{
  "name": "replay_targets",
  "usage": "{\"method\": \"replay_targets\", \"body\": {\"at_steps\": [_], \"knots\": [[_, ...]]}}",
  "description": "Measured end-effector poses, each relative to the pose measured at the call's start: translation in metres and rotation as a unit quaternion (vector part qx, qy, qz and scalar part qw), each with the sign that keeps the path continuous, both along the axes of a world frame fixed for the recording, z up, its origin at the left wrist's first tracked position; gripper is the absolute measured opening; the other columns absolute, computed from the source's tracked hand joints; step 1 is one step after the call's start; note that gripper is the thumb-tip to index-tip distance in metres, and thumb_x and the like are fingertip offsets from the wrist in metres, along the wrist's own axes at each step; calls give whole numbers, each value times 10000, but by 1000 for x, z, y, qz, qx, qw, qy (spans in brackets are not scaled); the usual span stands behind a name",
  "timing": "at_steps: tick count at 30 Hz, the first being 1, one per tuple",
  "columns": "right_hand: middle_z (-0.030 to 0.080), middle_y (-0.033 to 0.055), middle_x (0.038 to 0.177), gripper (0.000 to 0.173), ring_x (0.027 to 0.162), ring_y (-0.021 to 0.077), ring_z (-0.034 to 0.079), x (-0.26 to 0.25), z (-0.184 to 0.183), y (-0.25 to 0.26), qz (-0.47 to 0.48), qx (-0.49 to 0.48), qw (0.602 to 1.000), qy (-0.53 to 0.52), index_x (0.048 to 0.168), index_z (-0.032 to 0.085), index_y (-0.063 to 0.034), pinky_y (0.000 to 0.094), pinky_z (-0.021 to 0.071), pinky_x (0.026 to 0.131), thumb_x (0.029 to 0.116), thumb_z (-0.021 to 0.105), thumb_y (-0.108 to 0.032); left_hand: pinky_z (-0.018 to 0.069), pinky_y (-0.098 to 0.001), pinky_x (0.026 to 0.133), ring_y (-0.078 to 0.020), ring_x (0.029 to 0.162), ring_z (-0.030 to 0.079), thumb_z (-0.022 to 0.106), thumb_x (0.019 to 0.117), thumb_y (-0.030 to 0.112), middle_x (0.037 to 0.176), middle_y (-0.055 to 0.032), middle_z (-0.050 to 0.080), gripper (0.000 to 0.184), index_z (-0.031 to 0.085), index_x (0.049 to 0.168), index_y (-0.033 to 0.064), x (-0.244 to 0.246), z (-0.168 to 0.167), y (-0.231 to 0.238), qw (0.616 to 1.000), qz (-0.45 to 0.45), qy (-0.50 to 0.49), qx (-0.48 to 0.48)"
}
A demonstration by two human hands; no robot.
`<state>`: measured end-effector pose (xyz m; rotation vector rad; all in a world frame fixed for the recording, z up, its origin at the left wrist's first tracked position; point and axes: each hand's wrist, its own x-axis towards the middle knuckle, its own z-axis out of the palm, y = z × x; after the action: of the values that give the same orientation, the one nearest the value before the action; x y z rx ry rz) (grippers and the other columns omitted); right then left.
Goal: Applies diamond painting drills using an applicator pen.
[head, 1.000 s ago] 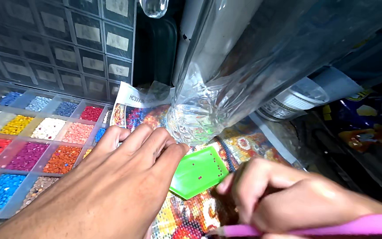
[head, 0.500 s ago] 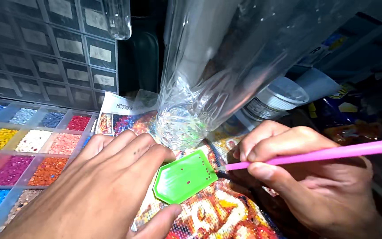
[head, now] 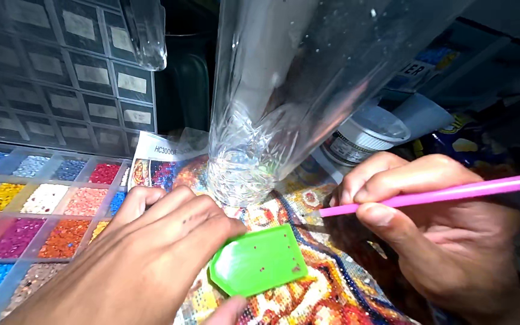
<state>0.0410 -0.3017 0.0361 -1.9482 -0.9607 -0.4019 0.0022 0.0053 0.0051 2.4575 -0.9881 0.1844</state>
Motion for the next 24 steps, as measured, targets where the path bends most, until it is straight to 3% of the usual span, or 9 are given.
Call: {"method": "replay_targets", "body": {"at_steps": [4, 7, 12, 19, 24], "knots": [[666, -77, 930, 61, 869, 82, 675, 0, 0, 0, 0, -1, 1000, -3, 1013, 631, -192, 231, 600, 752, 981, 676, -217, 387, -501, 880, -183, 1041, 602, 612, 922, 531, 1159, 30, 683, 467, 671, 1295, 257, -1, 1, -1, 999, -25, 8, 18], [661, -81, 928, 63, 877, 80, 669, -1, -1, 0, -2, -2, 1000, -4, 1016, 635, -194, 234, 596, 759, 977, 678, -219, 400, -475, 871, -155, 1013, 601, 649, 894, 571, 1094, 47, 674, 469, 696, 1232, 248, 1, -3, 0, 1000, -1, -13, -1], [666, -79, 915, 59, 858, 78, 675, -2, -3, 0, 19, -3, 1000, 7, 1003, 637, -194, 224, 598, 729, 974, 679, -223, 407, -483, 880, -164, 1016, 607, 623, 903, 590, 1107, 49, 678, 492, 688, 1259, 256, 1, -5, -1, 999, -2, -28, 28], [662, -18, 875, 64, 832, 88, 672, -7, -13, 3, 108, -4, 991, 76, 927, 664, -109, 226, 597, 717, 972, 692, -145, 403, -484, 870, -176, 1000, 605, 604, 922, 595, 1099, 31, 671, 497, 683, 1266, 245, 0, -4, -1, 999, -4, -23, 37], [653, -17, 863, 72, 815, 81, 665, -7, -12, 1, 117, -7, 989, 93, 916, 654, -108, 216, 585, 704, 973, 687, -138, 398, -479, 864, -179, 996, 603, 601, 925, 594, 1106, 23, 669, 507, 677, 1278, 237, 0, -4, 0, 999, -5, -20, 41]]}}
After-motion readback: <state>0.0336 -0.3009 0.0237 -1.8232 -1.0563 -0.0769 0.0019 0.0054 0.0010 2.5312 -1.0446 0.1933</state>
